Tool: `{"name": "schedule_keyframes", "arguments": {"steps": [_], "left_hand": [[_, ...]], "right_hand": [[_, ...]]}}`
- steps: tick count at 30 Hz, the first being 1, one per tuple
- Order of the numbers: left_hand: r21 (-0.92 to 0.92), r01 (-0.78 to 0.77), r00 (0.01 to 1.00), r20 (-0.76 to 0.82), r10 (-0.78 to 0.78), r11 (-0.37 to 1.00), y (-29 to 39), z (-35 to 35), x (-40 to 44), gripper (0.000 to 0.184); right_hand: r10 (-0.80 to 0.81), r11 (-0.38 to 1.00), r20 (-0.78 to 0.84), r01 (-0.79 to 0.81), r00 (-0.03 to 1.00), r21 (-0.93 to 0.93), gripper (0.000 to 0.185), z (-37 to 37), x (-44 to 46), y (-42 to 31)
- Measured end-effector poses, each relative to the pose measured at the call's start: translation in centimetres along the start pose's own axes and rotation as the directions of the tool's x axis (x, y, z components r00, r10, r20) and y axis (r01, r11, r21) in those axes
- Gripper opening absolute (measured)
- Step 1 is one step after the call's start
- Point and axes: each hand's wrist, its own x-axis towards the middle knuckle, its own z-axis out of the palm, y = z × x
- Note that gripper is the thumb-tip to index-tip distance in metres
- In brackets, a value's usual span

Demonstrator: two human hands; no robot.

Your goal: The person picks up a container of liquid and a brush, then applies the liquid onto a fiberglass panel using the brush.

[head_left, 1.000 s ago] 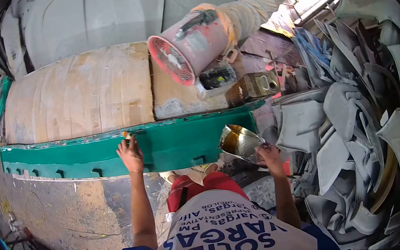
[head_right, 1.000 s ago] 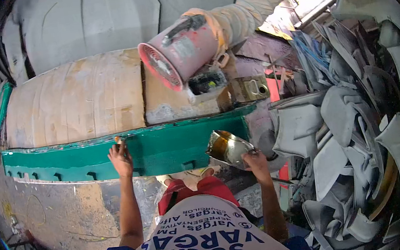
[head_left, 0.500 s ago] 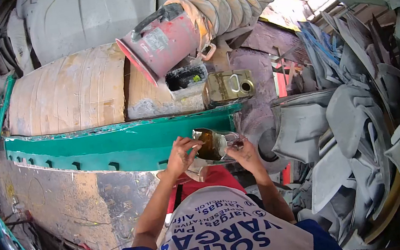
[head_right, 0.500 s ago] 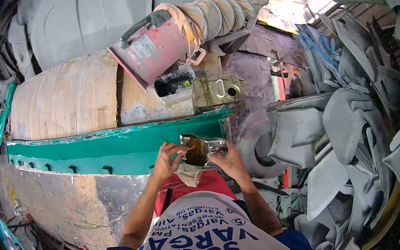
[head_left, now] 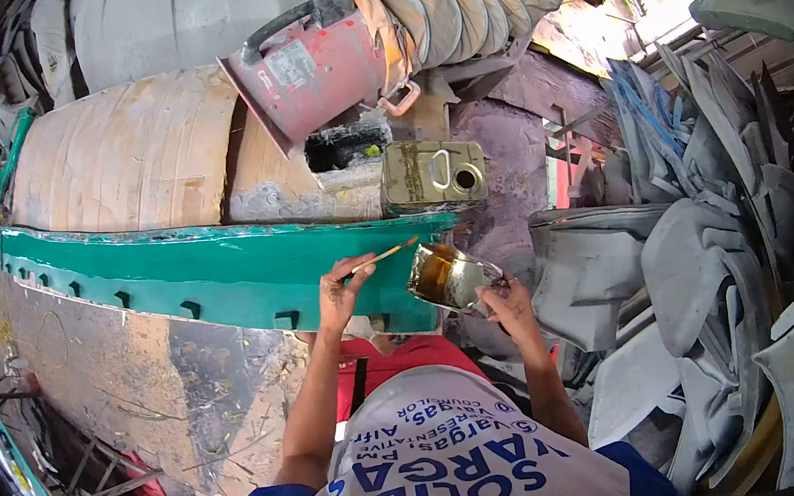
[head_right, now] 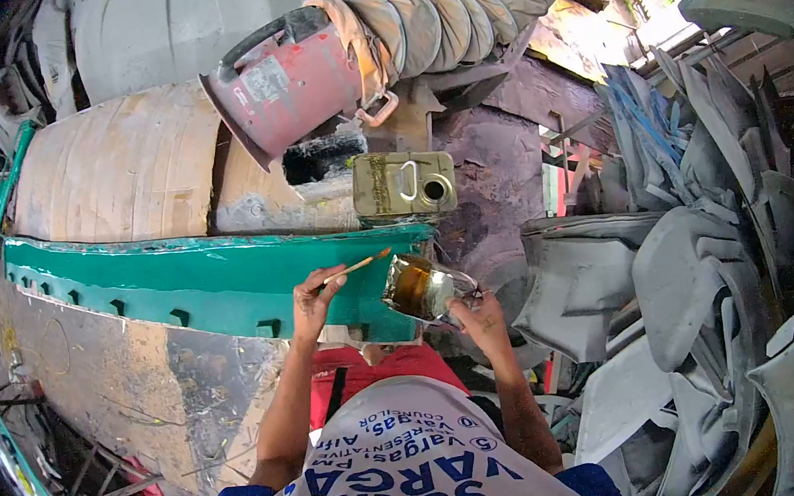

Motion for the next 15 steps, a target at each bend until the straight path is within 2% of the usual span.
{"name": "schedule_keyframes", "arguments": {"steps": [1, 4, 5, 8, 11, 12, 15], "left_hand": [[-0.008, 0.002, 1.0, 0.0, -0.002, 1.0, -0.2, 1.2, 0.4, 0.021], [0.057, -0.202, 0.979, 0.007, 0.202, 0.978, -0.9, 4.9, 1.7, 0.019], [0.056, -0.204, 0.979, 0.01, 0.203, 0.977, -1.1, 5.3, 1.9, 0.019], [0.173, -0.228, 0.952, -0.167, 0.257, 0.958, -1.1, 5.9, 1.8, 0.015], [0.272, -0.224, 0.937, -0.203, 0.283, 0.936, -0.4, 4.3, 0.2, 0.015], [0.313, -0.298, 0.918, -0.166, 0.361, 0.902, -0.1, 4.1, -0.2, 0.015], [0.373, -0.349, 0.916, -0.059, 0.398, 0.859, 0.4, 5.3, -0.7, 0.016]], "right_hand": [[0.027, 1.0, -0.01, -0.027, 1.0, 0.0, 0.054, -0.9, 0.0, 0.2], [0.026, 0.999, -0.061, -0.025, 0.998, 0.026, 0.055, -2.6, -0.4, 0.5], [0.003, 0.999, -0.1, 0.002, 0.995, 0.05, 0.056, -3.1, -0.7, 0.6], [0.044, 0.999, -0.083, -0.042, 0.996, 0.02, 0.055, -4.7, -1.1, 0.8], [0.041, 0.997, -0.042, -0.038, 0.998, 0.066, 0.055, -5.9, -1.9, 0.7], [0.04, 0.997, -0.043, -0.037, 0.998, 0.073, 0.055, -6.1, -1.9, 1.1], [0.049, 0.992, -0.056, -0.042, 0.997, 0.12, 0.056, -6.9, -2.1, 2.3]]}}
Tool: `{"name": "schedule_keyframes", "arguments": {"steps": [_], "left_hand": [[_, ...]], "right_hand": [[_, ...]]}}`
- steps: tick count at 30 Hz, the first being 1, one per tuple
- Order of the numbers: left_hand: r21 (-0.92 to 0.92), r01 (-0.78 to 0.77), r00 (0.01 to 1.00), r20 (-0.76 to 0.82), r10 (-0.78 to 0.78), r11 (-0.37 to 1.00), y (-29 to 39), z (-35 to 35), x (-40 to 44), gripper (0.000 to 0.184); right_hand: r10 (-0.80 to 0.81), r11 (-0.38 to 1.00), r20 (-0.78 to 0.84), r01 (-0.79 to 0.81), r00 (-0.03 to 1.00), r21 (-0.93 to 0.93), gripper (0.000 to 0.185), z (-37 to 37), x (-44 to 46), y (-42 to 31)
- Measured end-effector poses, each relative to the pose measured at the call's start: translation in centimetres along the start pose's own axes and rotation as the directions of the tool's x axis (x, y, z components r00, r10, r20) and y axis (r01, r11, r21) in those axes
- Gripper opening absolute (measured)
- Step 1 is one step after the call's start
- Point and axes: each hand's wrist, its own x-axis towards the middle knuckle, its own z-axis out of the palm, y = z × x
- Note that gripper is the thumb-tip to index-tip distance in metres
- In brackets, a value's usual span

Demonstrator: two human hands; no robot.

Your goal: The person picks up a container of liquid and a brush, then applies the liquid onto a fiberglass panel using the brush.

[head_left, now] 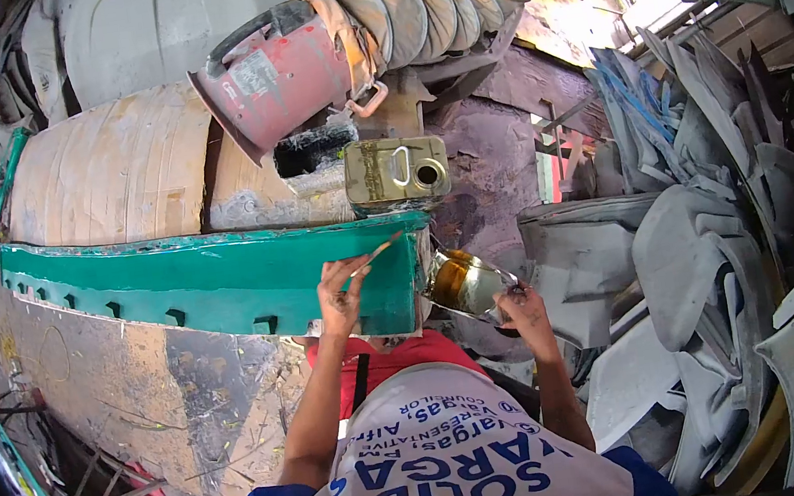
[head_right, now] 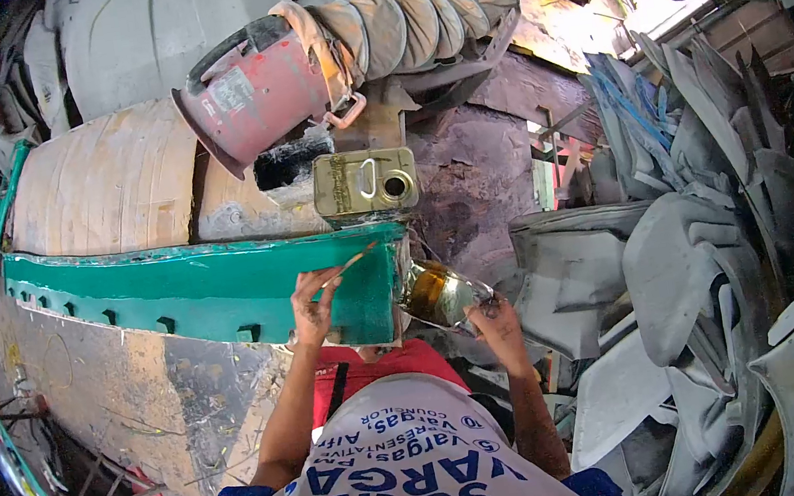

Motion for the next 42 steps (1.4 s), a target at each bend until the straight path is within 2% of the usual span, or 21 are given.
{"name": "schedule_keyframes", "arguments": {"steps": [2, 6, 8, 11, 13, 14, 16, 17, 20, 21, 22, 24, 28, 30, 33, 38, 42], "left_hand": [[-0.026, -0.008, 0.999, 0.037, 0.009, 1.0, 0.6, 1.6, 0.5, 0.016], [-0.071, 0.06, 0.996, -0.056, -0.064, 0.996, -0.8, 3.1, 0.3, 0.016], [-0.058, 0.101, 0.974, -0.196, -0.111, 0.993, -1.5, 2.1, -0.4, 0.015], [-0.037, 0.063, 0.991, -0.113, -0.066, 0.997, -0.3, 1.8, -0.9, 0.016], [-0.066, 0.069, 0.997, -0.037, -0.071, 0.995, 0.4, 3.0, -0.9, 0.015], [-0.067, 0.072, 0.996, -0.04, -0.075, 0.995, -0.1, 3.4, -0.6, 0.015], [-0.146, 0.06, 0.982, -0.171, -0.085, 0.987, -0.6, 4.2, 0.1, 0.014], [-0.125, 0.184, 0.966, -0.16, -0.203, 0.975, -0.7, 3.7, -0.3, 0.014], [-0.09, 0.191, 0.97, -0.133, -0.202, 0.977, -0.6, 2.5, -1.3, 0.014], [-0.09, 0.119, 0.986, -0.11, -0.129, 0.989, 0.2, 2.5, -1.1, 0.014], [-0.09, 0.124, 0.984, -0.115, -0.134, 0.988, 0.3, 3.1, -1.0, 0.014], [-0.15, 0.139, 0.986, -0.075, -0.151, 0.979, 0.0, 4.6, -0.5, 0.015], [-0.205, 0.262, 0.946, -0.14, -0.293, 0.943, -1.6, 3.9, -0.7, 0.014], [-0.187, 0.262, 0.948, -0.133, -0.288, 0.947, -1.7, 3.6, -1.1, 0.013], [-0.21, 0.165, 0.982, -0.06, -0.181, 0.964, -1.3, 4.3, -0.9, 0.015], [-0.209, 0.242, 0.943, -0.18, -0.281, 0.947, -3.6, 4.2, -1.3, 0.013], [-0.186, 0.183, 0.971, -0.121, -0.207, 0.965, -3.0, 3.9, -1.7, 0.012]], "right_hand": [[0.001, 1.0, 0.013, -0.001, 1.0, -0.028, 0.056, -0.2, 0.1, 0.3], [0.014, 0.998, -0.002, -0.014, 1.0, -0.06, 0.055, -0.8, -0.1, 0.8], [-0.007, 0.999, -0.009, 0.006, 1.0, -0.042, 0.057, -1.3, -0.4, 1.2], [0.059, 0.998, 0.046, -0.058, 0.997, -0.027, 0.061, -2.0, -0.4, 0.8], [0.034, 0.999, 0.04, -0.033, 0.999, -0.016, 0.062, -2.3, -0.1, 1.6], [0.007, 1.0, 0.026, -0.007, 1.0, -0.003, 0.063, -2.4, 0.0, 2.1], [0.029, 0.999, 0.03, -0.028, 0.999, -0.035, 0.063, -2.8, 0.3, 2.5], [0.05, 0.997, 0.034, -0.048, 0.998, -0.063, 0.063, -3.1, 0.5, 2.5], [0.022, 0.999, 0.018, -0.021, 1.0, -0.034, 0.063, -3.2, 0.5, 2.5], [0.056, 0.997, 0.018, -0.055, 0.998, -0.06, 0.063, -3.0, 0.0, 1.3], [0.057, 0.996, 0.022, -0.056, 0.998, -0.067, 0.063, -2.9, 0.0, 1.1], [0.035, 0.997, 0.03, -0.033, 0.999, -0.066, 0.062, -2.9, -0.1, 0.9], [0.023, 0.997, 0.022, -0.021, 0.999, -0.075, 0.064, -2.6, -0.1, 0.4], [0.045, 0.999, -0.029, -0.045, 0.999, -0.012, 0.067, -2.4, -0.5, 0.4], [0.04, 0.999, -0.009, -0.041, 0.999, -0.031, 0.071, -2.7, -0.3, 1.0], [0.009, 0.997, 0.001, -0.009, 1.0, -0.08, 0.073, -2.9, -0.2, 1.0], [0.06, 0.998, 0.011, -0.06, 0.998, -0.014, 0.067, -3.0, 0.1, 1.1]]}}
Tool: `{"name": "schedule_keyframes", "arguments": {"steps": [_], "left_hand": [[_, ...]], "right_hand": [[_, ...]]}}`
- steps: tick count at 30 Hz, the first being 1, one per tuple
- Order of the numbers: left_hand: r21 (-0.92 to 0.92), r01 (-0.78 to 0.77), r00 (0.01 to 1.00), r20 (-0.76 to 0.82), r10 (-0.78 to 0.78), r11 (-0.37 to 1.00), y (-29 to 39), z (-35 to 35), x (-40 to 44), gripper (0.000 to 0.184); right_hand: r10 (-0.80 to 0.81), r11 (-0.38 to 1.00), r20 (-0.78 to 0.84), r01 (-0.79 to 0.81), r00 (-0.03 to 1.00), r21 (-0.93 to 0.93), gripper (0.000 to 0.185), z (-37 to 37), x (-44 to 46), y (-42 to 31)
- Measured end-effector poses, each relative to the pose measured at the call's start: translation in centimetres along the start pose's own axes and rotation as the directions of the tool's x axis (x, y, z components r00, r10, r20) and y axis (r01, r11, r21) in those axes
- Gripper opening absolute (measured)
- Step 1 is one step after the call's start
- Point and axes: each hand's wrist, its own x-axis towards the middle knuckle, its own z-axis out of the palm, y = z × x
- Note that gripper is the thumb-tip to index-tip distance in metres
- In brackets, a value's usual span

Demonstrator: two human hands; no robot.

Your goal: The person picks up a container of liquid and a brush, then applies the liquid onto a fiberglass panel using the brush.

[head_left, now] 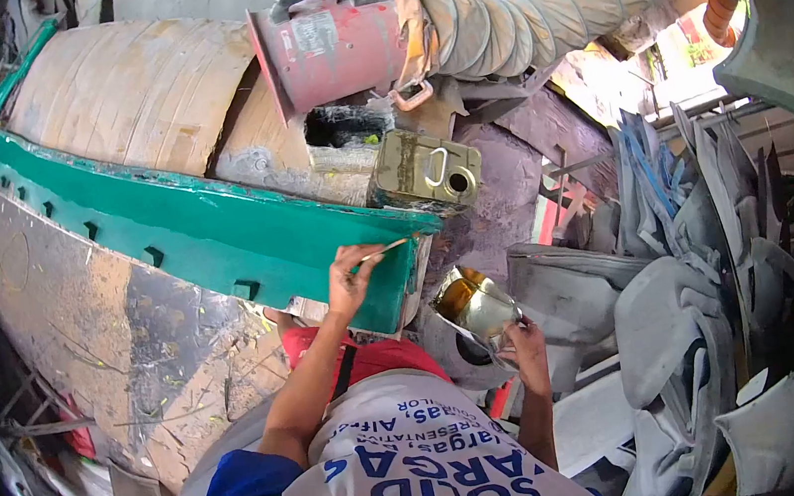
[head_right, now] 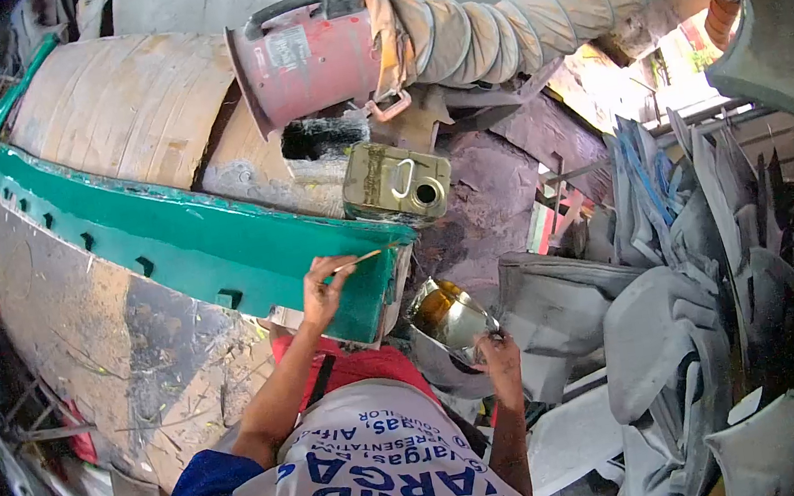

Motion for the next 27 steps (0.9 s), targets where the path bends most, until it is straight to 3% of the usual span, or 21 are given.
{"name": "schedule_keyframes", "arguments": {"steps": [2, 4, 8, 10, 11, 13, 17, 21, 24, 26, 27], "left_hand": [[-0.009, -0.087, 0.996, 0.031, 0.088, 0.996, 0.1, 0.9, 0.4, 0.014], [0.035, -0.059, 0.998, 0.037, 0.057, 0.998, -0.4, 0.7, 0.5, 0.014], [0.102, -0.143, 0.988, 0.081, 0.135, 0.985, -0.8, -1.5, 1.0, 0.018], [0.254, -0.327, 0.912, 0.338, 0.233, 0.91, 0.0, -2.5, 1.3, 0.023], [0.256, -0.334, 0.907, 0.35, 0.235, 0.907, -0.2, -2.2, 1.5, 0.023], [0.394, -0.535, 0.802, 0.516, 0.301, 0.747, -0.8, -1.0, 2.5, 0.027], [0.419, -0.679, 0.704, 0.606, 0.371, 0.603, -1.6, 2.3, 3.9, 0.028], [0.412, -0.73, 0.643, 0.686, 0.342, 0.545, 0.8, 3.2, 4.8, 0.032], [0.414, -0.711, 0.635, 0.725, 0.267, 0.568, 2.8, 2.7, 4.8, 0.033], [0.417, -0.712, 0.663, 0.665, 0.344, 0.565, 4.1, 2.2, 4.5, 0.033], [0.416, -0.715, 0.658, 0.672, 0.341, 0.561, 5.1, 1.9, 4.5, 0.033]], "right_hand": [[-0.013, 1.0, -0.018, 0.013, 1.0, -0.029, 0.064, 0.1, 0.0, 0.0], [0.003, 0.998, -0.02, -0.005, 1.0, -0.059, 0.063, 0.0, 0.2, 0.1], [-0.013, 0.998, -0.02, 0.012, 1.0, -0.057, 0.064, 0.2, 0.0, -0.5], [-0.027, 0.999, -0.013, 0.026, 1.0, -0.029, 0.064, 0.0, 0.0, -0.2], [-0.045, 0.999, -0.002, 0.045, 0.999, -0.006, 0.064, 0.1, -0.1, 0.0], [-0.034, 0.998, -0.02, 0.035, 0.999, 0.042, 0.058, 0.6, -0.4, -0.3], [-0.009, 0.997, -0.016, 0.01, 1.0, 0.081, 0.054, 0.4, -0.3, 1.3], [0.008, 0.981, -0.029, -0.002, 1.0, 0.194, 0.061, 0.2, 0.0, 3.4], [0.001, 0.976, -0.103, 0.021, 0.995, 0.216, 0.046, 0.6, -0.1, 3.8], [0.066, 0.987, -0.018, -0.063, 0.998, 0.151, 0.067, -0.1, 0.3, 4.6], [0.055, 0.985, -0.036, -0.048, 0.998, 0.167, 0.063, 0.0, 0.4, 4.9]]}}
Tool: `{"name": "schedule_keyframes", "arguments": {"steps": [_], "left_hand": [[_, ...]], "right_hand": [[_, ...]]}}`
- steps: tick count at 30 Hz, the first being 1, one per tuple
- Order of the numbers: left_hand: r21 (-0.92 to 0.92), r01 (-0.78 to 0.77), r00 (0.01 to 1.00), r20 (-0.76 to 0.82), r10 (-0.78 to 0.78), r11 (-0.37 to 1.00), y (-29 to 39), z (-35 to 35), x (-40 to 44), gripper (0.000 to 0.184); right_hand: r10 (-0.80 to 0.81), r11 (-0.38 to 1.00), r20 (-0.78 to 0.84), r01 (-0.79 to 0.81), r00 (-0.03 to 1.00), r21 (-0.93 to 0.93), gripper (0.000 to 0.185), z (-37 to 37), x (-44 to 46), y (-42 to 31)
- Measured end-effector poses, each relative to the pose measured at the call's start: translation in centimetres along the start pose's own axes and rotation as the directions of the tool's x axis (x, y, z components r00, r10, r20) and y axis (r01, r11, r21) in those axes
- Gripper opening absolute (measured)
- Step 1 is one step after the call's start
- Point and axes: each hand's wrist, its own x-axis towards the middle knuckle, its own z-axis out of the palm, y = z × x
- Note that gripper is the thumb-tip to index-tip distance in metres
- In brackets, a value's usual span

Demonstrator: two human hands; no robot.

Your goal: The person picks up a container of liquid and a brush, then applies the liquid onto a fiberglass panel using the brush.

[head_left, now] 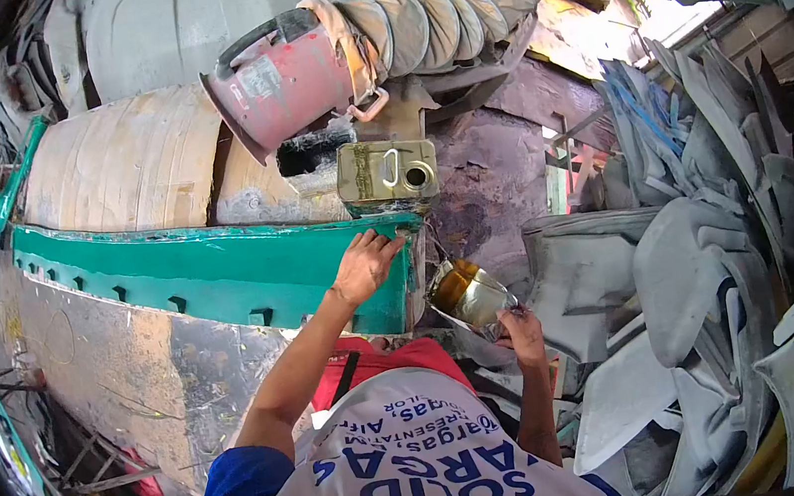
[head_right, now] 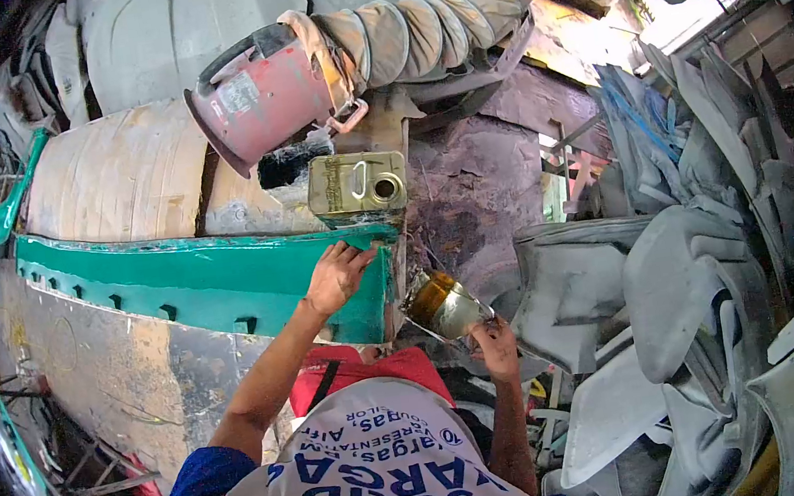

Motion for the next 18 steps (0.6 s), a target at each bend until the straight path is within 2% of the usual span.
{"name": "schedule_keyframes", "arguments": {"steps": [3, 5, 9, 11, 13, 15, 16, 17, 18], "left_hand": [[-0.018, 0.047, 0.999, -0.017, -0.047, 0.999, 1.0, -2.8, 0.0, 0.032], [-0.116, 0.023, 0.99, -0.139, -0.04, 0.993, 1.4, -4.0, -0.8, 0.031], [-0.204, 0.068, 0.98, -0.168, -0.103, 0.977, 1.1, -1.1, -2.9, 0.029], [-0.257, 0.086, 0.972, -0.191, -0.138, 0.963, 0.9, 1.2, -2.7, 0.027], [-0.235, 0.155, 0.96, -0.194, -0.203, 0.96, 0.3, 0.8, -2.3, 0.025], [-0.319, 0.117, 0.924, -0.312, -0.221, 0.94, -1.0, -0.4, -2.7, 0.025], [-0.342, 0.2, 0.892, -0.324, -0.315, 0.918, -1.2, -1.2, -3.4, 0.025], [-0.345, 0.205, 0.886, -0.332, -0.323, 0.916, -1.7, -1.4, -4.5, 0.025], [-0.361, 0.269, 0.834, -0.376, -0.404, 0.893, -2.0, -1.6, -5.7, 0.024]], "right_hand": [[-0.013, 1.0, 0.008, 0.013, 1.0, 0.016, 0.06, 0.2, -0.3, -0.3], [-0.013, 0.999, -0.011, 0.014, 1.0, 0.032, 0.058, 0.2, -0.2, 0.2], [-0.017, 1.0, -0.084, 0.018, 0.996, 0.015, 0.052, 0.4, -0.3, 0.3], [0.023, 0.999, -0.04, -0.024, 0.999, -0.027, 0.053, 0.4, -0.4, -0.8], [0.064, 0.995, 0.0, -0.064, 0.998, -0.08, 0.054, 0.3, -0.5, -1.7], [0.003, 0.999, -0.002, -0.003, 1.0, -0.04, 0.057, 0.6, -0.8, -2.0], [-0.001, 0.999, 0.001, 0.001, 1.0, -0.054, 0.057, 0.7, -0.9, -2.3], [-0.025, 0.998, 0.01, 0.026, 1.0, -0.06, 0.057, 0.8, -1.0, -2.7], [-0.048, 0.997, 0.018, 0.049, 0.999, -0.061, 0.057, 1.0, -1.0, -2.9]]}}
